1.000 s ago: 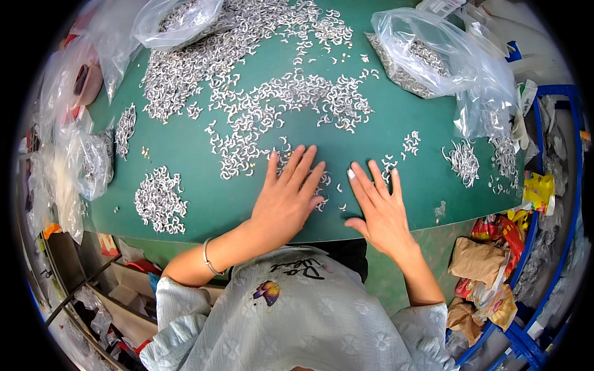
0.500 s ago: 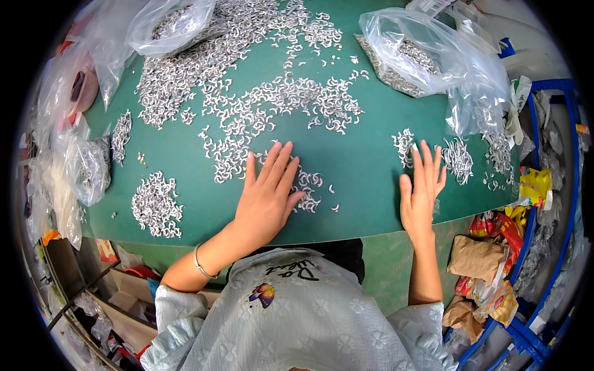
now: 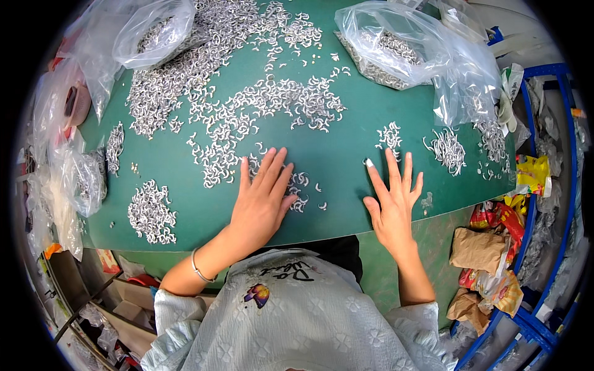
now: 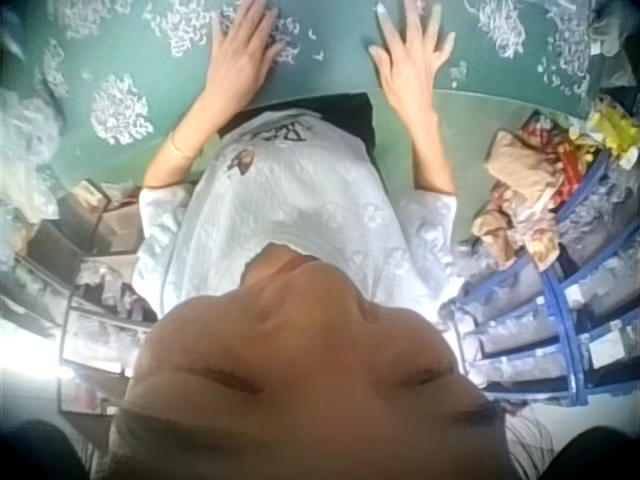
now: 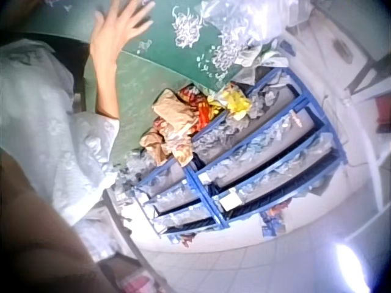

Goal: The person sorts small metal components on a workbench by hand, placing them into a bag and a plastic box, and wipes the work surface with a cloth.

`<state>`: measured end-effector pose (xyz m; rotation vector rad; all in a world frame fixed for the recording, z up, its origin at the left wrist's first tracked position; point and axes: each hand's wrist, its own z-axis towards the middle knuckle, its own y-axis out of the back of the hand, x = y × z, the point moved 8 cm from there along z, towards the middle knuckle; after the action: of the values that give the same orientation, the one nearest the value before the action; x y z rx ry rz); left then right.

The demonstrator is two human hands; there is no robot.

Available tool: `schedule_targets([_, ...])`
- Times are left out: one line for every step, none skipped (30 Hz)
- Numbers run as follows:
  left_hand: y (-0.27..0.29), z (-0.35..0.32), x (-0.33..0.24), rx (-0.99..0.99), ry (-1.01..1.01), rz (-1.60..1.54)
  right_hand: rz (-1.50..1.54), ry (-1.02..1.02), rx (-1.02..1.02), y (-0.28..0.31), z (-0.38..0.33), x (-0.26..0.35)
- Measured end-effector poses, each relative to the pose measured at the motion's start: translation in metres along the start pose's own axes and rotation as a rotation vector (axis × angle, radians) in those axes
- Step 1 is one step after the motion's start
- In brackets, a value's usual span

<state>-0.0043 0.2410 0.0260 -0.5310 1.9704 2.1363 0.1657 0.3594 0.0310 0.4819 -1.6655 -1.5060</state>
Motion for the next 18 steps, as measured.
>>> schedule_targets([0.001,0.0,-0.002,0.0,-0.002,-0.015,-0.006,-0.007,-0.007,0.001,0.0,0.0])
schedule_targets([0.002,0.001,-0.003,0.0,-0.003,-0.03,-0.012,-0.013,-0.014,0.003,0.002,0.0])
schedule_targets([0.002,0.001,-0.006,-0.001,-0.016,-0.05,-0.014,-0.019,-0.018,0.002,0.002,0.001])
schedule_targets([0.002,0.003,-0.01,-0.002,-0.028,-0.069,-0.026,-0.002,0.021,-0.004,0.0,0.002])
schedule_targets([0.001,0.004,-0.014,-0.003,-0.039,-0.088,-0.005,0.013,0.054,-0.006,-0.002,0.008])
schedule_targets([-0.002,0.004,-0.015,0.006,-0.019,-0.134,0.011,0.026,0.084,-0.006,-0.005,0.018])
schedule_targets([-0.003,0.004,-0.015,0.003,-0.02,-0.135,0.028,0.039,0.115,-0.007,-0.008,0.025])
schedule_targets([-0.004,0.004,-0.014,0.001,-0.02,-0.136,0.063,0.104,0.083,-0.005,-0.01,0.033])
schedule_targets([-0.004,0.003,-0.014,-0.003,-0.016,-0.134,0.077,0.119,0.086,-0.006,-0.009,0.034])
schedule_targets([-0.005,0.002,-0.016,-0.001,-0.014,-0.144,0.092,0.134,0.089,-0.006,-0.006,0.036])
schedule_targets([-0.005,0.002,-0.017,0.0,-0.01,-0.154,0.107,0.15,0.092,-0.006,-0.003,0.037])
schedule_targets([-0.005,0.002,-0.018,0.001,-0.014,-0.165,0.073,0.155,0.146,-0.011,-0.001,0.04])
schedule_targets([-0.005,0.001,-0.017,0.0,-0.008,-0.158,0.091,0.173,0.176,-0.015,-0.002,0.045])
schedule_targets([-0.006,0.0,-0.017,-0.001,-0.002,-0.151,0.109,0.191,0.205,-0.02,-0.006,0.05])
schedule_targets([-0.007,-0.002,-0.015,-0.002,0.007,-0.144,0.129,0.211,0.238,-0.024,-0.009,0.054])
schedule_targets([-0.005,-0.003,-0.014,-0.016,0.011,-0.142,0.15,0.231,0.267,-0.024,-0.013,0.058])
schedule_targets([-0.001,-0.004,-0.013,-0.03,0.013,-0.139,0.151,0.22,0.244,-0.023,-0.011,0.056])
schedule_targets([0.002,-0.006,-0.012,-0.044,0.018,-0.135,0.153,0.211,0.221,-0.02,-0.009,0.052])
